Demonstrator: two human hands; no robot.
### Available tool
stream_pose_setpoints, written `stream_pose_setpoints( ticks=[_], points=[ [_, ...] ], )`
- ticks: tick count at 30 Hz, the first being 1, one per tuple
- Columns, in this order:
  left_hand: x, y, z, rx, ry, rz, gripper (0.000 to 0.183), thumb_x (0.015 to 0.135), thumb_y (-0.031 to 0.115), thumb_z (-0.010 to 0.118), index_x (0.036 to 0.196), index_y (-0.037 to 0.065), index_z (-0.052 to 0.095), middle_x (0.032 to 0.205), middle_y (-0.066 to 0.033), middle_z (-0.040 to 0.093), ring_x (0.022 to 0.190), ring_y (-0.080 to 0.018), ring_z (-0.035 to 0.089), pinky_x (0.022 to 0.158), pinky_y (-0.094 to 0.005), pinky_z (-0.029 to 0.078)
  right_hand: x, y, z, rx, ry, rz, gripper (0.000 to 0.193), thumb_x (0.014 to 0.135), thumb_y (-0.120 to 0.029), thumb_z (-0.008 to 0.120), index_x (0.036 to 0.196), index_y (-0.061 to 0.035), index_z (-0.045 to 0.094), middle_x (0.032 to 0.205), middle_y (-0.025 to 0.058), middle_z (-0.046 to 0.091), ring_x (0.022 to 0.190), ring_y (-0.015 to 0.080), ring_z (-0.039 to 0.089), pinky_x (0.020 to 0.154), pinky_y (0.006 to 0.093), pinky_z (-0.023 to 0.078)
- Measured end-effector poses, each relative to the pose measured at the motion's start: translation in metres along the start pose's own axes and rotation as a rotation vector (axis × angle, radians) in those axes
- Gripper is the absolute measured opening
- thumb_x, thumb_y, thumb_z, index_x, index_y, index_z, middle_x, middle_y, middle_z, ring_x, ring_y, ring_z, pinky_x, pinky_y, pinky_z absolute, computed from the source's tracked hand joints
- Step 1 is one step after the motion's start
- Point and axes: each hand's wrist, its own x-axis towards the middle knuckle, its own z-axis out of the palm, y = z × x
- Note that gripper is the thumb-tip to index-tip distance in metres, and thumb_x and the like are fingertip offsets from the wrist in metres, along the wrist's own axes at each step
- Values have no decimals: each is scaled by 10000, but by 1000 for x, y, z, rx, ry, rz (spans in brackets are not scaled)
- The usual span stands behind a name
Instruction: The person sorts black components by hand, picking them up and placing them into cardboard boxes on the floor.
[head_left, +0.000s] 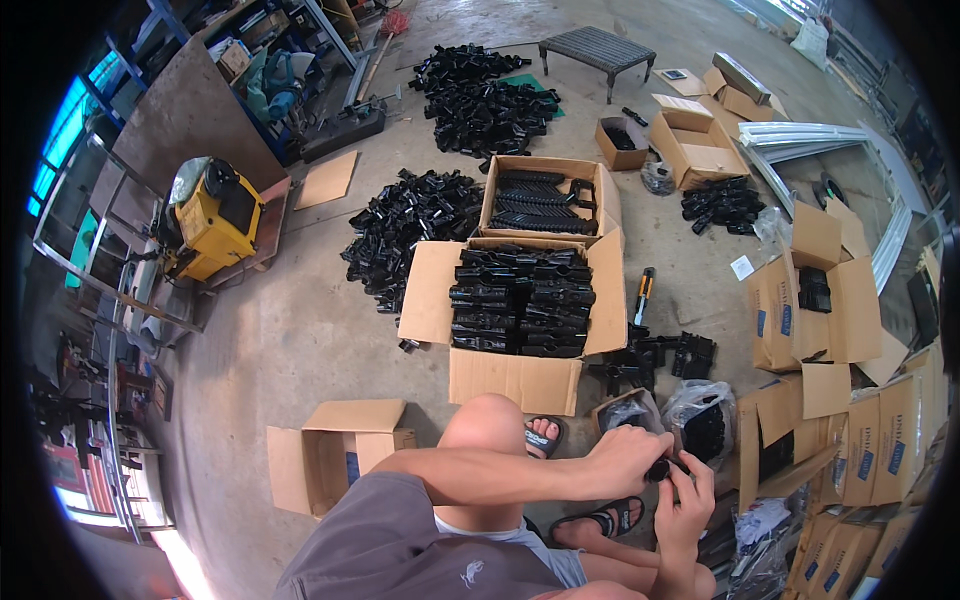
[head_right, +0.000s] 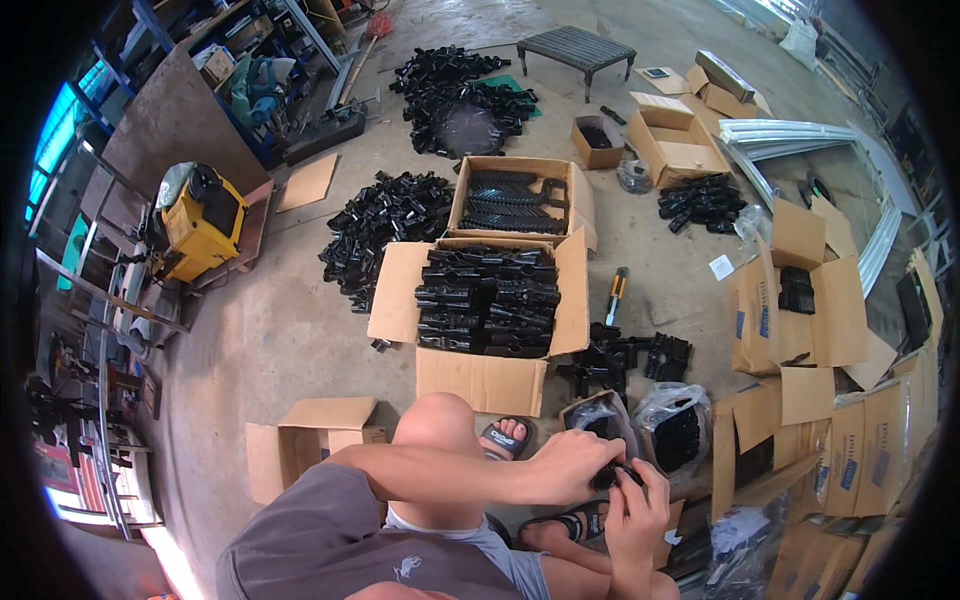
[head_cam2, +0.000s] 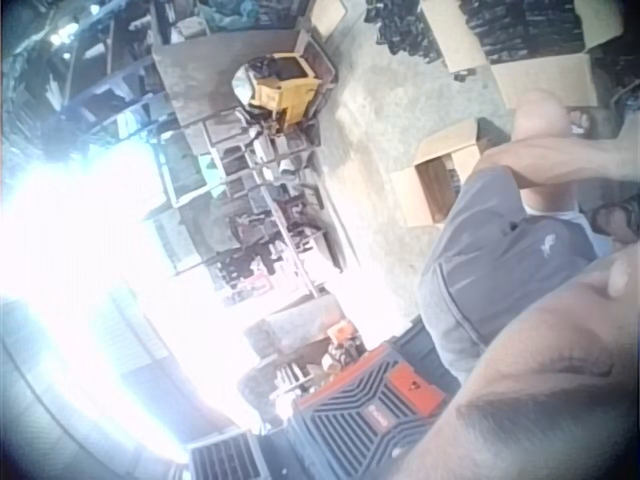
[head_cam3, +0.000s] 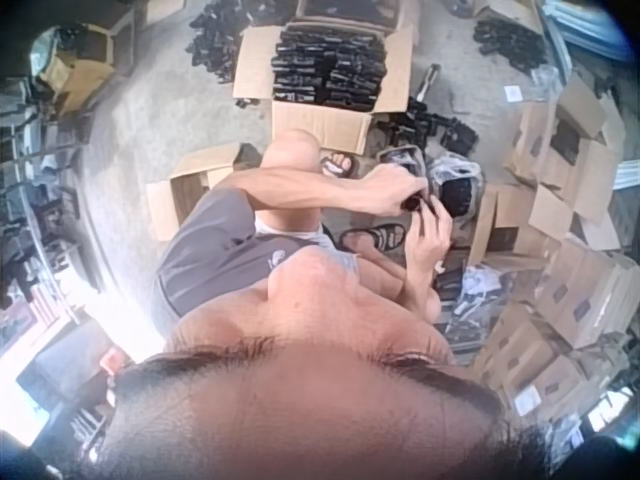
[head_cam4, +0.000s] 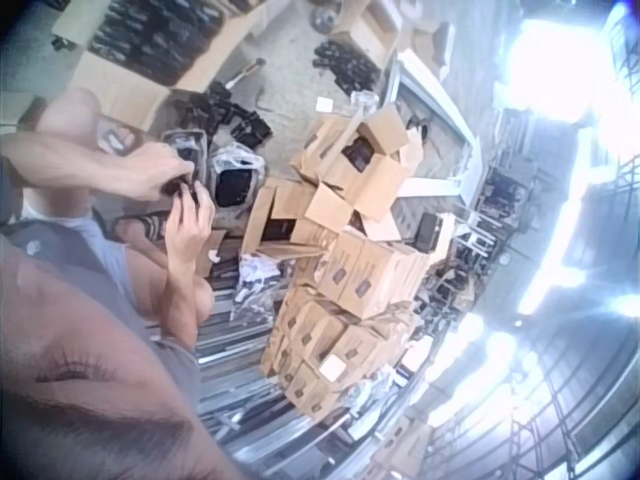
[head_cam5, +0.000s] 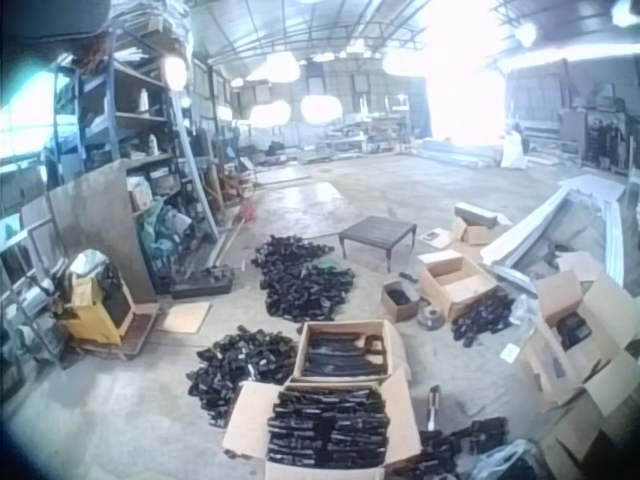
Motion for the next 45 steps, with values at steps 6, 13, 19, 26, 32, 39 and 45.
stream_pose_setpoints(
  ticks=[6,13,19,26,32,39,45],
  points=[
    [-2,1,-7,-1,-51,0,409,680,71,730,1042,27,547,913,-168,668,914,-387,648,739,-476,514,6,-7,-3,26,-52,-4,208,781,17,663,983,10,710,1069,135,656,1011,335,629,885,417,511],
    [-7,-8,-3,8,-57,-39,485,644,44,730,1082,45,522,889,-160,654,914,-383,643,770,-469,514,6,-5,3,108,-84,71,196,744,41,672,938,24,697,1056,152,654,1003,345,641,899,422,513],
    [3,-6,-8,35,-25,-49,469,658,47,722,1085,61,530,900,-146,655,911,-360,648,782,-451,518,10,2,5,17,-44,92,208,750,-14,724,958,-13,722,1100,144,647,1013,355,626,877,438,513],
    [17,-14,-5,-22,30,-55,392,672,44,725,1044,42,603,886,-212,656,883,-391,645,763,-476,499,26,7,3,-49,-85,63,256,767,-13,744,1022,-29,723,1141,118,648,1051,343,630,910,420,523],
    [12,5,-8,39,57,27,367,698,58,762,1036,73,618,798,-140,661,785,-348,648,677,-452,488,11,6,0,-20,88,77,256,731,-26,774,981,-31,721,1112,118,652,1008,327,642,851,417,533],
    [5,7,-9,90,36,44,368,731,98,769,1067,86,618,829,-157,666,806,-368,645,688,-458,496,4,2,1,-1,89,52,221,714,-58,773,928,-43,722,1096,108,657,1008,306,639,854,406,522],
    [1,5,-2,98,41,44,373,718,137,809,1032,83,615,885,-166,693,858,-384,668,724,-455,530,4,2,-10,-77,7,-59,404,754,-144,767,1135,-51,671,1179,124,619,1074,311,609,937,411,500]
  ],
)
